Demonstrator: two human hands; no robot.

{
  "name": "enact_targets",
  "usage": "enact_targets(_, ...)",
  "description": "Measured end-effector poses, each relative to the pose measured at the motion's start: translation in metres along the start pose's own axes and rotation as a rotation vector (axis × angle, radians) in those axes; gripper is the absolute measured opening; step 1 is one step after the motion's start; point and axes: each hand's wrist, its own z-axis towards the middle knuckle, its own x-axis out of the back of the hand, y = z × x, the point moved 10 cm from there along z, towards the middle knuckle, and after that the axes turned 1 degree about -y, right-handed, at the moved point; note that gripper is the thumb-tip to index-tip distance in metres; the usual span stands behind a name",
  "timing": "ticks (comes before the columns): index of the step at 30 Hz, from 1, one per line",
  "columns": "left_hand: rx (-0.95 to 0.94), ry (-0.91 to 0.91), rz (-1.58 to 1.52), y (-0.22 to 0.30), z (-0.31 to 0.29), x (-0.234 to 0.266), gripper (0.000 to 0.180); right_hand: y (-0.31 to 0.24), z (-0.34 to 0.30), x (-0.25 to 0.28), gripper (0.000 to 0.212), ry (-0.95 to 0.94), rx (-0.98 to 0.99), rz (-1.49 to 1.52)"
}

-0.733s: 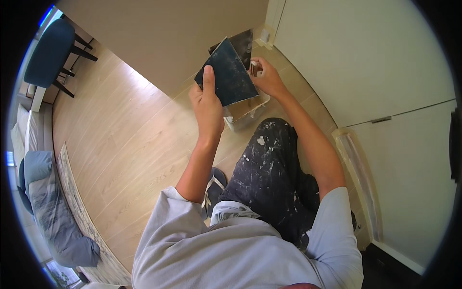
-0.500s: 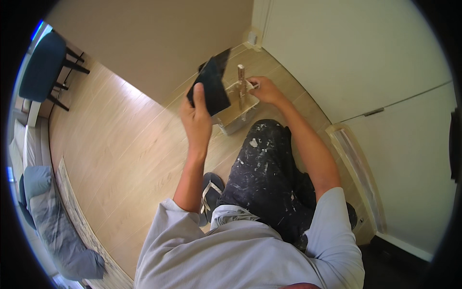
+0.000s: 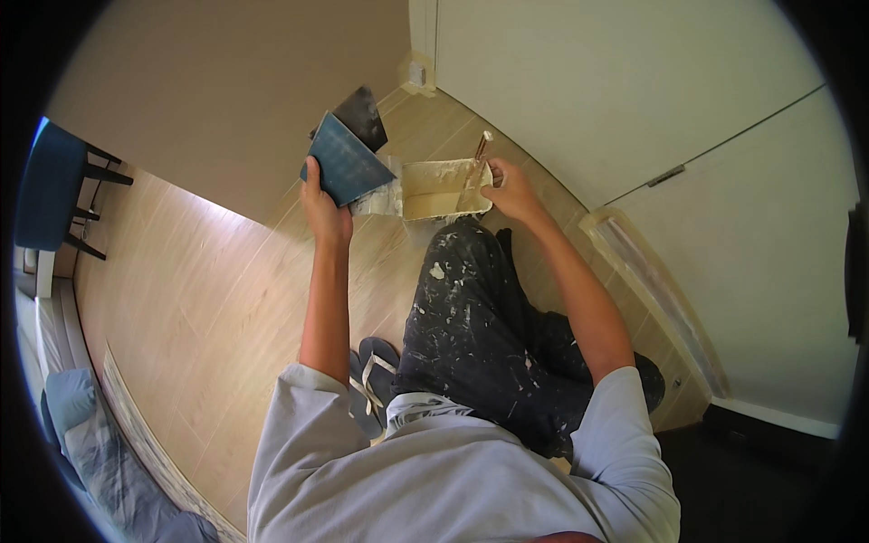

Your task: The person walks into a bedroom and kneels on the floor to apply a white sealant to the baseboard. Using a putty knife and a smaller scraper, they scoop the material from a container and smooth it along the trim, repeatedly scraping the tools to maintain a clean application.

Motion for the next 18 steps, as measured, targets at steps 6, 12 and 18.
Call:
enact_targets(6,0.160,0.021,-0.194,-0.066,0.034,0.010,0.048,0.023,-0.019,0.024,0.088,0.101,-0.235,0.183)
enact_targets(12,0.200,0.187,-0.416,-0.100,0.029,0.040,0.040,0.016,-0.044,0.040,0.092,0.153,-0.200,0.385)
enact_targets(18,0.045,0.196,-0.366,-0.009,0.030,0.033,0.028,0.010,-0.100,0.046,0.074,0.039,-0.080,0.857)
